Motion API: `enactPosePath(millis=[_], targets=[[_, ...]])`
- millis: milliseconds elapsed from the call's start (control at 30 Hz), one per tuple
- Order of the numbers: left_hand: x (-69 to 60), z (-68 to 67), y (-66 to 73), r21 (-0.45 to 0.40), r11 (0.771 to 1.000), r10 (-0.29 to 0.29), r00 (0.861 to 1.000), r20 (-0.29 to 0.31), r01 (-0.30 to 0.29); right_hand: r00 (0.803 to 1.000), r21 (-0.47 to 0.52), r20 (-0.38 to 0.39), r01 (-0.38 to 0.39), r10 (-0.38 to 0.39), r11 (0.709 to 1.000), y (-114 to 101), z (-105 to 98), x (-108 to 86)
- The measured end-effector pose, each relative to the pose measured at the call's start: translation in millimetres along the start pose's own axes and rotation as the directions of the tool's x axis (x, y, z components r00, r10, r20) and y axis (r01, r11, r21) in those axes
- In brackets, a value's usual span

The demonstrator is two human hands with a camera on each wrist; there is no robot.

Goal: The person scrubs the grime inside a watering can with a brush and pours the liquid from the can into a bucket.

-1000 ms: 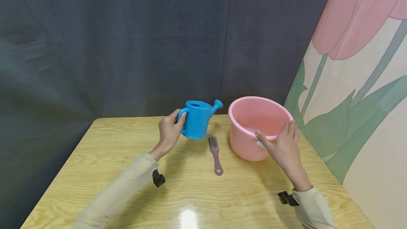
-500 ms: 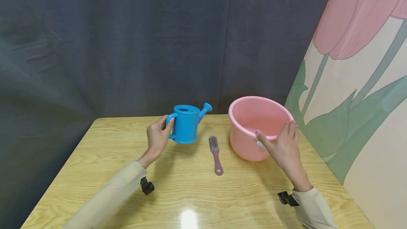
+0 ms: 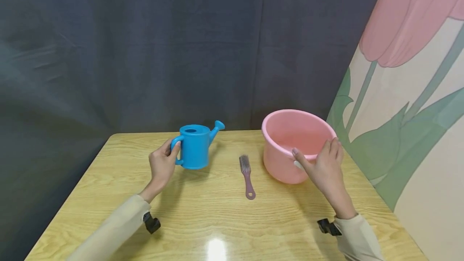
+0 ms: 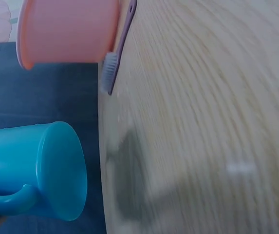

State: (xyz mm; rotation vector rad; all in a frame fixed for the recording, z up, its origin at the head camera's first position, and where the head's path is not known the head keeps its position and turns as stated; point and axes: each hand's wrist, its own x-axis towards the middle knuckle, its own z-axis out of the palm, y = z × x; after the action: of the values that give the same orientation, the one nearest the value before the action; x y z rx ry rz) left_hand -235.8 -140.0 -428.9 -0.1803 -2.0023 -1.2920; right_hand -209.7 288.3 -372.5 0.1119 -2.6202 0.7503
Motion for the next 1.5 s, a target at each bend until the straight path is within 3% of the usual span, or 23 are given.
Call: enactPosePath(millis=[267,500,633,867,1500], targets=[[-0.2,-20.3,-9.6,0.029,0.999,-0.024,1.000,-0.015,0.025,1.000,-0.003,0.005,-0.005,0.005,1.000,0,-1,-0.6],[-0.3,-41.1,-14.2,0.049,0.997,-0.053,0.996,-0.068,0.056,1.000,-0.007,0.000,-0.001,0.001,1.000,0,-1,-0.4],[-1.3,-52.8,-18.7,0.077,0.995,-0.050,0.993,-0.103,0.058,1.000,-0.006,0.006,-0.004,0.004,1.000,-1,-2,0.3],[-5.1,-69.9,-28.4,0.145,0.986,-0.064,0.992,-0.109,0.079,1.000,-0.006,-0.016,0.014,-0.014,1.000,-2,-2,0.0],[-13.6,-92.3,-57.4,0.287,0.956,-0.011,0.987,-0.163,0.058,1.000,-0.016,-0.004,0.005,-0.005,1.000,-2,-1,-1.3]])
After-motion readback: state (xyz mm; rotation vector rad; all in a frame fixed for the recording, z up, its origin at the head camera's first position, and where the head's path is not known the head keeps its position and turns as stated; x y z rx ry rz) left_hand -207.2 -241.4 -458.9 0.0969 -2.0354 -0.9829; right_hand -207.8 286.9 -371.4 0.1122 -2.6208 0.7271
